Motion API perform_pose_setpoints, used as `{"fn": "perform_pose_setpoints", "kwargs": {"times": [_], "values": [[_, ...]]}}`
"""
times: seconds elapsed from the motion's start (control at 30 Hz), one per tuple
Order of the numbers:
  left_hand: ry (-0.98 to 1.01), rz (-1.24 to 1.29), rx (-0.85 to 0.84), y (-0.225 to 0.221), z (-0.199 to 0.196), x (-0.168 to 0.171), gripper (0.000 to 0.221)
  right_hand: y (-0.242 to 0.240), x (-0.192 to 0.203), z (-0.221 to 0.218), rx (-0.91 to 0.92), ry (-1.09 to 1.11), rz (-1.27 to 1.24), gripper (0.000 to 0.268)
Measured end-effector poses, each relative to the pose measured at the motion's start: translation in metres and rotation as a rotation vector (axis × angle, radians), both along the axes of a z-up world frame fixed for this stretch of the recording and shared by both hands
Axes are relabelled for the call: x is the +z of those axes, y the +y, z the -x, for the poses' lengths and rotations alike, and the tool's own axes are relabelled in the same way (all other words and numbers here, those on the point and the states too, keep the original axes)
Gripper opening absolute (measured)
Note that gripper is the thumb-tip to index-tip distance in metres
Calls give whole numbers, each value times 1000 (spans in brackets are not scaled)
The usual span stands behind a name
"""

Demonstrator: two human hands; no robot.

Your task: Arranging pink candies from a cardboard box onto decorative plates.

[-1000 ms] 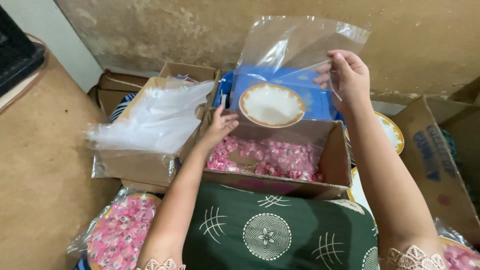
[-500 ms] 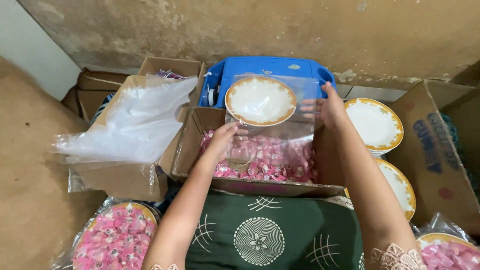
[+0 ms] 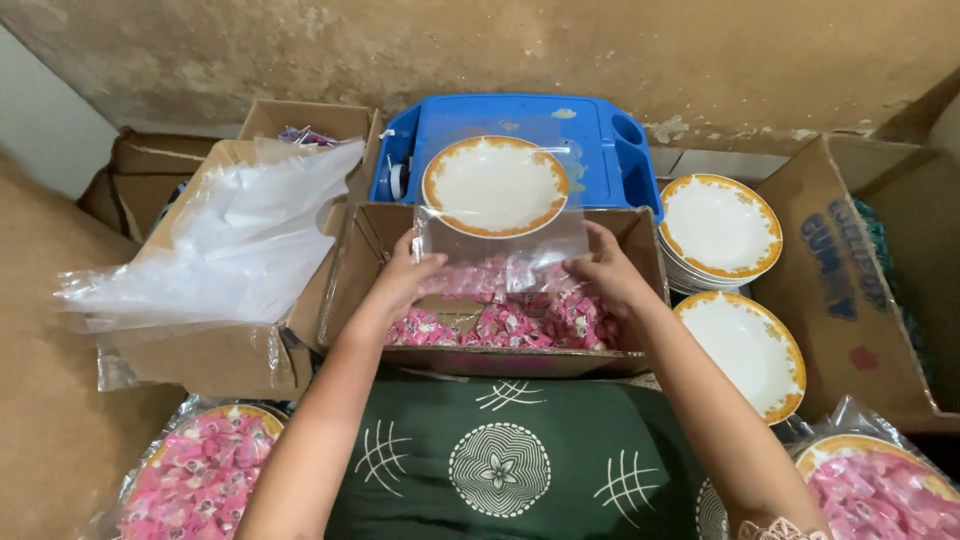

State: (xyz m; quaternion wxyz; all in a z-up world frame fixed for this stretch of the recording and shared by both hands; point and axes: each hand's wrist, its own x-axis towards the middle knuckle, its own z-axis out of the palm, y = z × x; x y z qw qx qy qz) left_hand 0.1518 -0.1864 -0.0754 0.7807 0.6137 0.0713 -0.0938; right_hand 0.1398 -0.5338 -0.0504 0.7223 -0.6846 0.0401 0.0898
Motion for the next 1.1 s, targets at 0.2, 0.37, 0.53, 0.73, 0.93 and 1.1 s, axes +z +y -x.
{"fn": "perform_pose_setpoints", "kwargs": {"times": [0.2,0.37,0.53,0.73,0.93,1.1], "values": [[-176,-489,29,13,29,9,93,-8,-13,7,-31,-102,-86,90],[-277,-603,149,-12,47,38,71,-8,-25,11,-73,-201,-27,67],[-367,-797,198,-24,50,45,32,2,-12,18,-199,-224,227,25],[-603,-918,217,-42,66,59,19,45,20,33,-233,-1047,984,33],[-675,-983,208,-50,69,63,19,98,36,37,-25,-1305,1146,37],[-603,-971,173,-52,73,68,19,110,32,28,-57,-1506,1252,20]]}}
